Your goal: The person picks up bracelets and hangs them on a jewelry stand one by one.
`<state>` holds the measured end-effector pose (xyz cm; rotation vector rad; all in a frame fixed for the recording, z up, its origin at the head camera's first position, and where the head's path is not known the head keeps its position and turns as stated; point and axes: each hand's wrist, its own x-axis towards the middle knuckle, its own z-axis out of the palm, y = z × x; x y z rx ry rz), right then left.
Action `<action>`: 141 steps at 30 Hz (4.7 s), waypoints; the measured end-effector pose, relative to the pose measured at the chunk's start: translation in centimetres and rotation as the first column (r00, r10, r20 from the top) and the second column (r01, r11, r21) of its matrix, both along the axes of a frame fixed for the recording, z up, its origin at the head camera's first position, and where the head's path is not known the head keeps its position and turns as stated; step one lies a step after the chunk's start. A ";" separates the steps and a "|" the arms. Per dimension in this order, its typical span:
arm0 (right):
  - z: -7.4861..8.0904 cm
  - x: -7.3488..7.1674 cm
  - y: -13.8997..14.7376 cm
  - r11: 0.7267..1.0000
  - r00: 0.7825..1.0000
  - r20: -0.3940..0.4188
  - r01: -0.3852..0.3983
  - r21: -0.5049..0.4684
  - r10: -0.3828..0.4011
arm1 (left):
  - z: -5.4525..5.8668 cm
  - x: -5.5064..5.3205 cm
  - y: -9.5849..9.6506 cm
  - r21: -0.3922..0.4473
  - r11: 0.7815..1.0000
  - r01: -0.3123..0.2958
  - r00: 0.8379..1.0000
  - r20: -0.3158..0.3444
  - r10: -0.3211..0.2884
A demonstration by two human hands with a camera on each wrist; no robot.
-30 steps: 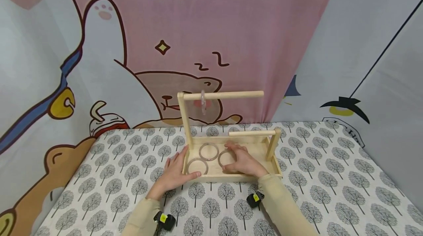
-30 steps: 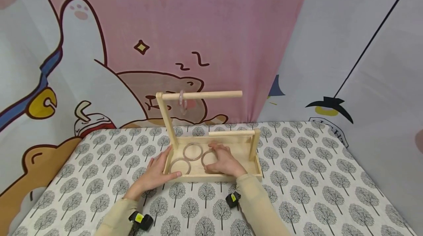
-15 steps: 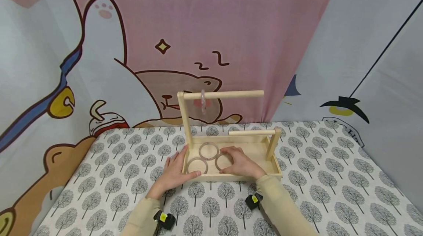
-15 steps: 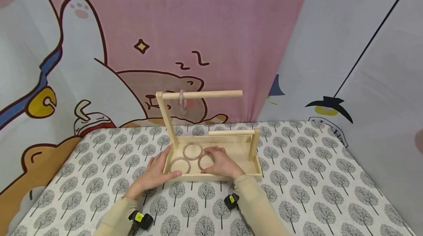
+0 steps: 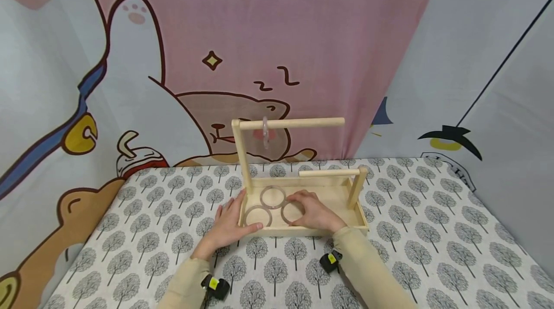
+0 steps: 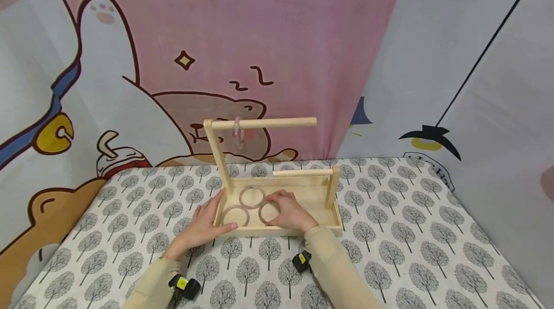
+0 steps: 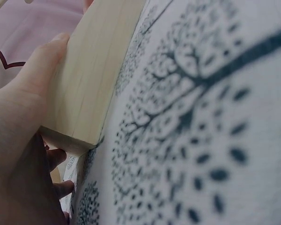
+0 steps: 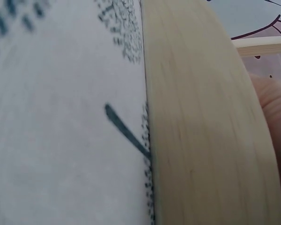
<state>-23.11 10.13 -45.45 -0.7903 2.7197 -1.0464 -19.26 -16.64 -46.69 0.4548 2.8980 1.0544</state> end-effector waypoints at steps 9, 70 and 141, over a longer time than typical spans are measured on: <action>-0.1 -0.1 0.0 0.999 0.999 0.000 0.042 -0.017 -0.042 | 0.2 -0.1 0.1 0.009 1.000 0.006 1.000 -0.004 -0.006; 3.7 1.5 -2.8 0.899 0.987 -0.044 -0.161 -0.407 0.157 | 0.0 0.1 0.0 0.006 1.000 0.005 1.000 -0.003 -0.005; 11.5 -0.1 4.0 0.761 0.996 -0.089 -0.068 -0.646 0.013 | -0.3 0.1 -0.1 0.005 1.000 0.005 1.000 0.001 -0.005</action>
